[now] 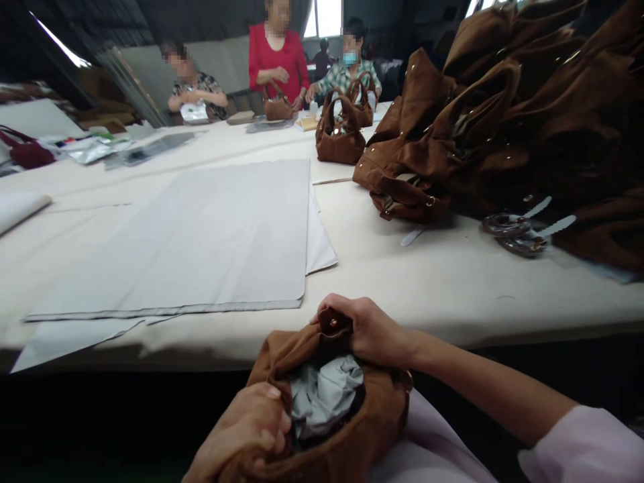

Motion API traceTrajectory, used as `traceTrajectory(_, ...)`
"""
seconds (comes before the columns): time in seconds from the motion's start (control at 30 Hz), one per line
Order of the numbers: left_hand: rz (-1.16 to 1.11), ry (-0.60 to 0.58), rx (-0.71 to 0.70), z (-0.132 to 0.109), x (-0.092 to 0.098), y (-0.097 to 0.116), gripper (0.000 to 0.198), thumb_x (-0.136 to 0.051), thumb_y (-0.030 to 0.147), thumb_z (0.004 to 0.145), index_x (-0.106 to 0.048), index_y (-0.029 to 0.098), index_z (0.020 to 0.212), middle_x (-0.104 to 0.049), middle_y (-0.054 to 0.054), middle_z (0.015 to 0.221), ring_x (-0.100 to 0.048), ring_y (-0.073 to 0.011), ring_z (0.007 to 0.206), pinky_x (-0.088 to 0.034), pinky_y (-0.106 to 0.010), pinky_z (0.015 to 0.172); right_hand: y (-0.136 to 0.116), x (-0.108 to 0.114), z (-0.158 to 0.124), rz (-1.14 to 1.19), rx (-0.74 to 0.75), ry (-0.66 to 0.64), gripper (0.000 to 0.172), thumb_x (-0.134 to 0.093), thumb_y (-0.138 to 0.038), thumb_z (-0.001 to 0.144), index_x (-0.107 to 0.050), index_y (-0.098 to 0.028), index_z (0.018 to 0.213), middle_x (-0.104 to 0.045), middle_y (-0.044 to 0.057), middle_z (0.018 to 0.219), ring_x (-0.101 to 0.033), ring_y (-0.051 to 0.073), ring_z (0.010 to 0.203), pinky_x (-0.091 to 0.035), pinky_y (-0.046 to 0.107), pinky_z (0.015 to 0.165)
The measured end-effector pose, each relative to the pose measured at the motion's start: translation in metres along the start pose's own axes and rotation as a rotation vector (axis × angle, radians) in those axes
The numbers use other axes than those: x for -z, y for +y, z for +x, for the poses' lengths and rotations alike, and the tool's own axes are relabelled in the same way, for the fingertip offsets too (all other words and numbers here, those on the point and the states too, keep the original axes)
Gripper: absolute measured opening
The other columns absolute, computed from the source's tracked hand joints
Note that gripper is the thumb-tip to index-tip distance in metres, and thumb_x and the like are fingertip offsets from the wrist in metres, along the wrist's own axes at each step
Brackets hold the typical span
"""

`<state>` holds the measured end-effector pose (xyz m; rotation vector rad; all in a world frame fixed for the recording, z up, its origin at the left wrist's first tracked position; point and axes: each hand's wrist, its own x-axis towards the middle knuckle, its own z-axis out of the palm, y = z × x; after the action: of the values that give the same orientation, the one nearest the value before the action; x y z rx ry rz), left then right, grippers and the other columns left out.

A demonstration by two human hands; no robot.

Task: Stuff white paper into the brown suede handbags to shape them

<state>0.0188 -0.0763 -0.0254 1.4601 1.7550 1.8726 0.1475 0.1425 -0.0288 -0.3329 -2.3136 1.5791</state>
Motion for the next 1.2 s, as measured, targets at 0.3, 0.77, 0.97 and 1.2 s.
traceTrajectory(0.3, -0.021, 0.369, -0.402, 0.036, -0.053, -0.030, 0.022, -0.056, 0.039, 0.095, -0.061, 0.023, 0.080, -0.060, 0.005, 0.069, -0.056, -0.0144, 0.062, -0.052, -0.033, 0.079, -0.016, 0.042, 0.019, -0.039, 0.580, 0.266, 0.017, -0.062, -0.002, 0.085, -0.066, -0.016, 0.075, -0.076, 0.011, 0.100, -0.070, 0.020, 0.098, -0.057, 0.036, 0.089)
traceTrajectory(0.77, 0.238, 0.314, 0.161, 0.166, -0.046, -0.054, 0.014, -0.056, 0.025, 0.084, -0.058, 0.019, 0.071, -0.056, 0.005, 0.062, -0.052, -0.0109, 0.057, -0.041, -0.021, 0.054, 0.022, 0.085, 0.012, 0.279, 0.107, 0.374, 0.044, -0.072, -0.048, 0.085, -0.068, -0.021, 0.120, -0.061, 0.009, 0.136, -0.056, 0.026, 0.127, -0.046, 0.036, 0.108)
traceTrajectory(0.97, 0.034, -0.126, 0.414, 0.240, -0.082, -0.078, 0.039, -0.072, 0.055, 0.074, -0.065, 0.016, 0.077, -0.065, 0.000, 0.068, -0.060, -0.0161, 0.064, -0.045, -0.025, 0.057, 0.074, 0.085, 0.001, 0.268, -0.080, 0.271, 0.079, -0.085, -0.040, 0.072, -0.050, -0.025, 0.142, -0.054, 0.006, 0.143, -0.048, 0.027, 0.134, -0.039, 0.038, 0.113)
traceTrajectory(1.2, -0.078, -0.295, 0.572, 0.256, -0.091, -0.132, 0.050, -0.071, 0.056, 0.078, -0.068, 0.019, 0.111, -0.073, -0.005, 0.106, -0.064, -0.0227, 0.101, -0.049, -0.032, 0.088, 0.119, 0.113, 0.038, 0.452, -0.353, 0.491, 0.057, -0.070, -0.066, 0.077, -0.073, -0.011, 0.094, -0.074, 0.008, 0.093, -0.066, 0.018, 0.086, -0.050, 0.026, 0.075)
